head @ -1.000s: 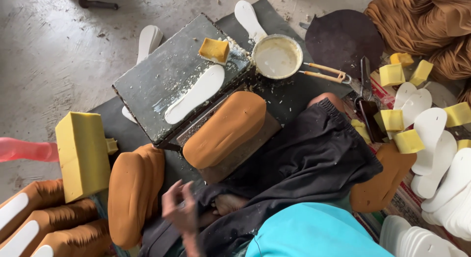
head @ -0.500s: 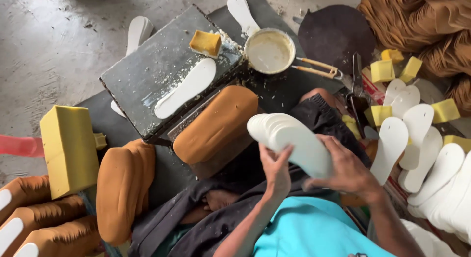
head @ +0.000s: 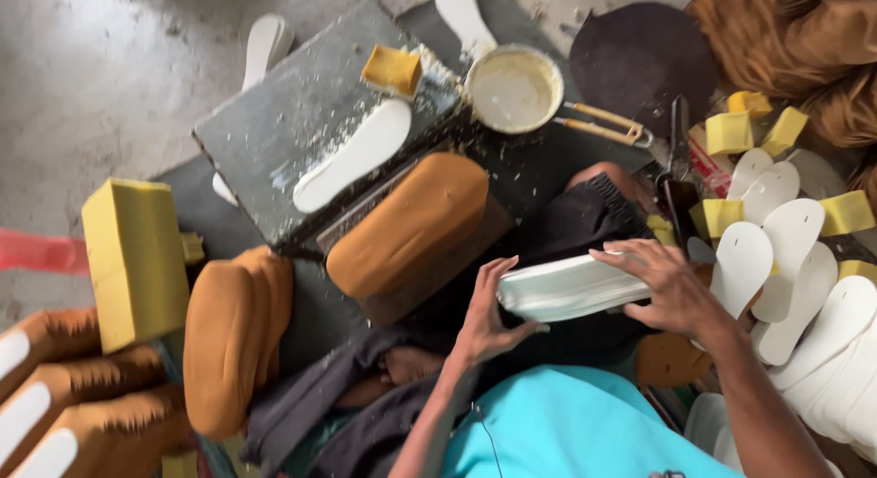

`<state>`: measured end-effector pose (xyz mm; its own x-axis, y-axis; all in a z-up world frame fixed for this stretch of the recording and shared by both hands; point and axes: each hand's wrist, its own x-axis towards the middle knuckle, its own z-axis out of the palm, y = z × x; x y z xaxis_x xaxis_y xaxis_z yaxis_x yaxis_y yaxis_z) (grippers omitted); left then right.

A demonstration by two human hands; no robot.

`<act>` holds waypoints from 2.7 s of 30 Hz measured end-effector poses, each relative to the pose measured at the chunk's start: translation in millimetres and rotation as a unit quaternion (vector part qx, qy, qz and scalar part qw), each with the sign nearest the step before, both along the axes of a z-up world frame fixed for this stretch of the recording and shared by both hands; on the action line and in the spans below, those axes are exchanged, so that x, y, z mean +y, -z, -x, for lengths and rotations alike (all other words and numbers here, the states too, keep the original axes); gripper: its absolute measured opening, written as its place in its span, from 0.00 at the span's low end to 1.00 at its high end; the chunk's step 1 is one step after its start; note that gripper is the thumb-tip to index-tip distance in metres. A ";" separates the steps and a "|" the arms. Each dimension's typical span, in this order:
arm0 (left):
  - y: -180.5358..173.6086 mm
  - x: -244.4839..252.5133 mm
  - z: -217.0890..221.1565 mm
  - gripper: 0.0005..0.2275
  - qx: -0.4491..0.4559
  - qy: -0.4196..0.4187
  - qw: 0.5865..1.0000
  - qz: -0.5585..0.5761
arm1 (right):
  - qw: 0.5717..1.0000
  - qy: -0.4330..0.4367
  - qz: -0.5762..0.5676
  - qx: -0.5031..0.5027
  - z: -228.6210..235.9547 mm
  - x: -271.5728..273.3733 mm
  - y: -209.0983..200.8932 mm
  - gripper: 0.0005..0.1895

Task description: The person applies adhesive to white insoles using a yellow sponge and presses them onto brown slipper soles. The person repeats this process for multiple pairs, stacking the finished slippers to the left.

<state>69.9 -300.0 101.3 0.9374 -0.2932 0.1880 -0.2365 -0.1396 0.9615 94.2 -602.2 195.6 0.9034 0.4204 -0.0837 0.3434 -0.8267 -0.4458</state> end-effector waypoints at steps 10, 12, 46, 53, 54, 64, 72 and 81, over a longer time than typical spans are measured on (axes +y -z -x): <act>0.3 -23.8 8.6 0.56 -0.006 -0.012 0.997 -0.082 | 0.971 0.092 -0.219 -0.030 1.2 -28.7 51.4 0.71; 8.0 -21.4 7.5 0.58 -0.004 -0.010 0.995 -0.104 | 0.980 0.071 -0.183 -0.017 5.7 -10.8 40.4 0.70; 57.0 42.5 38.6 0.30 0.171 -0.296 0.910 0.235 | 0.952 -0.057 -0.301 -0.020 -6.7 158.6 -2.1 0.41; 19.8 178.3 110.7 0.22 -0.036 -0.474 0.774 0.419 | 0.884 -0.275 -0.317 -0.204 19.8 208.3 39.5 0.09; 21.0 190.4 128.1 0.21 -0.051 -0.490 0.773 0.399 | 0.841 -0.397 -0.298 -0.216 28.8 210.4 40.8 0.05; -72.5 198.4 147.9 0.20 -0.084 -0.551 0.828 0.059 | 0.777 -0.513 -0.362 -0.028 42.2 204.2 34.0 0.11; -146.9 242.7 26.5 0.34 0.032 -0.236 0.971 -0.012 | 0.859 -0.328 -0.379 -0.100 46.1 197.3 122.6 0.15; -191.3 232.6 -189.8 0.25 0.261 -0.019 0.944 -0.202 | 0.785 -0.012 -0.620 0.017 -22.8 160.1 82.0 0.20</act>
<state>259.7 -67.4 292.6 0.8826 -0.2063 -0.4225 0.2679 -0.5178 0.8125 117.0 -442.2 113.6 0.8998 0.2148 0.3798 0.3236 0.2555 -0.9111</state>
